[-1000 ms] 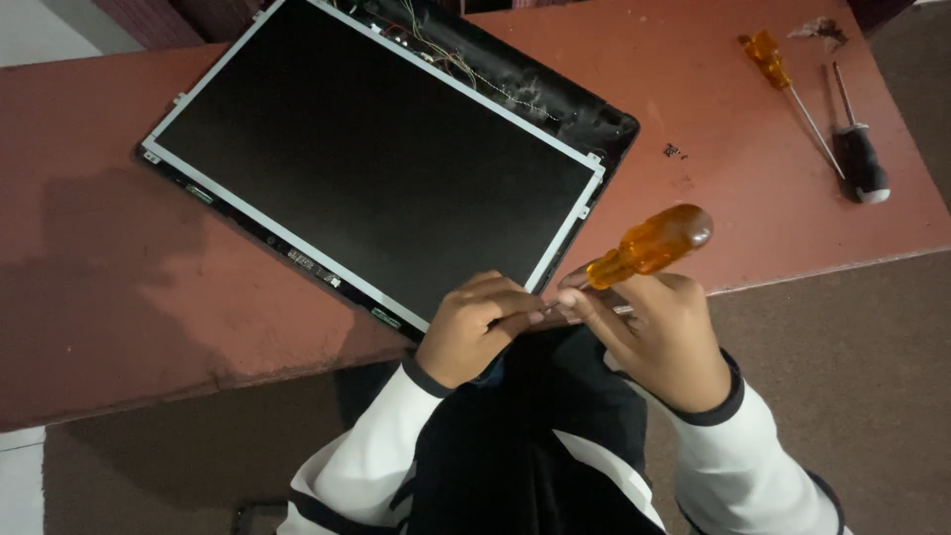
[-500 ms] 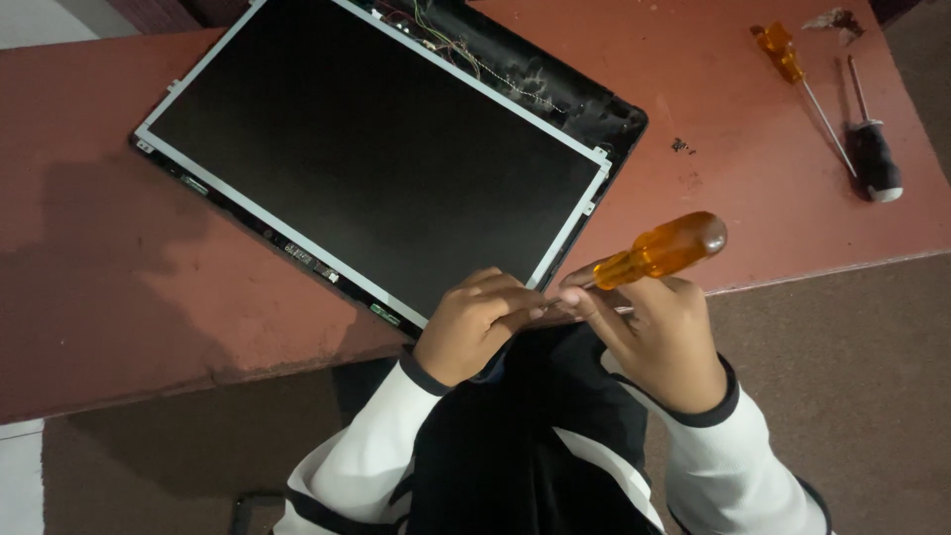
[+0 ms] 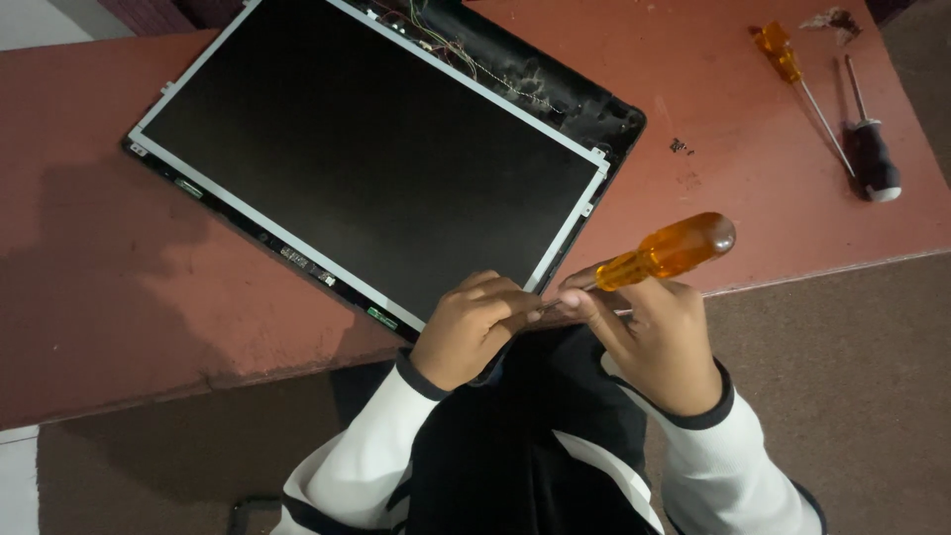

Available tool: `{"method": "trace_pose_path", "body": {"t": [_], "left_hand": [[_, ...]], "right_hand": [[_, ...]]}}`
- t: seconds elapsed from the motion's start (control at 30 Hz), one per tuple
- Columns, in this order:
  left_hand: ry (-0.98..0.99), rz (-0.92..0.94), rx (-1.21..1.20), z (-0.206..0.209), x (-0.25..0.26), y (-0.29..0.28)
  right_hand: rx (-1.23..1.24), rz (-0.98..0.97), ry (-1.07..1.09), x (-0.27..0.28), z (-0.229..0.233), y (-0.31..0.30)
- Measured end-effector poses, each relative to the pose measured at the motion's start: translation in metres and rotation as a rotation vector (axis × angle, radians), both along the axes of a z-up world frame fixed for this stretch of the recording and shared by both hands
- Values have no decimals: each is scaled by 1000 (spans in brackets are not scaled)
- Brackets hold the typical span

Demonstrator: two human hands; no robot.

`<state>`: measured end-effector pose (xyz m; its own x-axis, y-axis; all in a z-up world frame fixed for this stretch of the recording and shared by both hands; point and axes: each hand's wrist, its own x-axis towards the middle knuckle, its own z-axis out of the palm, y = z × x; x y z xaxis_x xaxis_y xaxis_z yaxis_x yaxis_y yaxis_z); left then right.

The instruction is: Disassembling a computer monitor by removing screws and lifting the LCD panel

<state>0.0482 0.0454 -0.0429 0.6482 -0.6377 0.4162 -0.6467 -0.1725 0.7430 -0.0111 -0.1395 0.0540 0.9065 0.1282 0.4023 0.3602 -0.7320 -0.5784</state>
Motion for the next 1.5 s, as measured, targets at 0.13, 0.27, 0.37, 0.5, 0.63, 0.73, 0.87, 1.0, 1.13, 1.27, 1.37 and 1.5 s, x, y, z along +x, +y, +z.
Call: {"method": "trace_pose_path", "body": {"t": [0.13, 0.27, 0.37, 0.5, 0.63, 0.73, 0.87, 1.0, 1.13, 1.27, 1.37, 1.5], "left_hand": [[-13, -17, -3, 2, 0, 1], [-40, 15, 13, -4, -1, 0], [-50, 101, -158, 2, -5, -6], [-31, 89, -193, -1, -3, -5], [-31, 80, -181, 2, -3, -5], [-37, 81, -185, 1, -2, -5], [-41, 87, -187, 1, -2, -7], [-47, 107, -198, -6, -3, -5], [-45, 88, -208, -9, -1, -6], [-50, 90, -185, 1, -2, -5], [-58, 91, -183, 2, -2, -6], [-67, 96, -157, 0, -2, -6]], "right_hand": [[-12, -18, 0, -1, -1, 0], [-42, -20, -30, -2, -3, -1], [-12, -128, -78, 1, -2, 11], [20, -124, -57, 0, -6, 7], [57, -121, -76, 0, -5, 9], [43, -113, -78, 0, -5, 8], [-1, -79, -66, 0, -7, 3], [6, -100, -95, 1, -10, 5], [10, -104, -90, 2, -7, 7], [47, -97, -67, 2, -5, 9], [36, -107, -67, 2, -9, 6], [30, -108, -88, 3, -5, 12]]}}
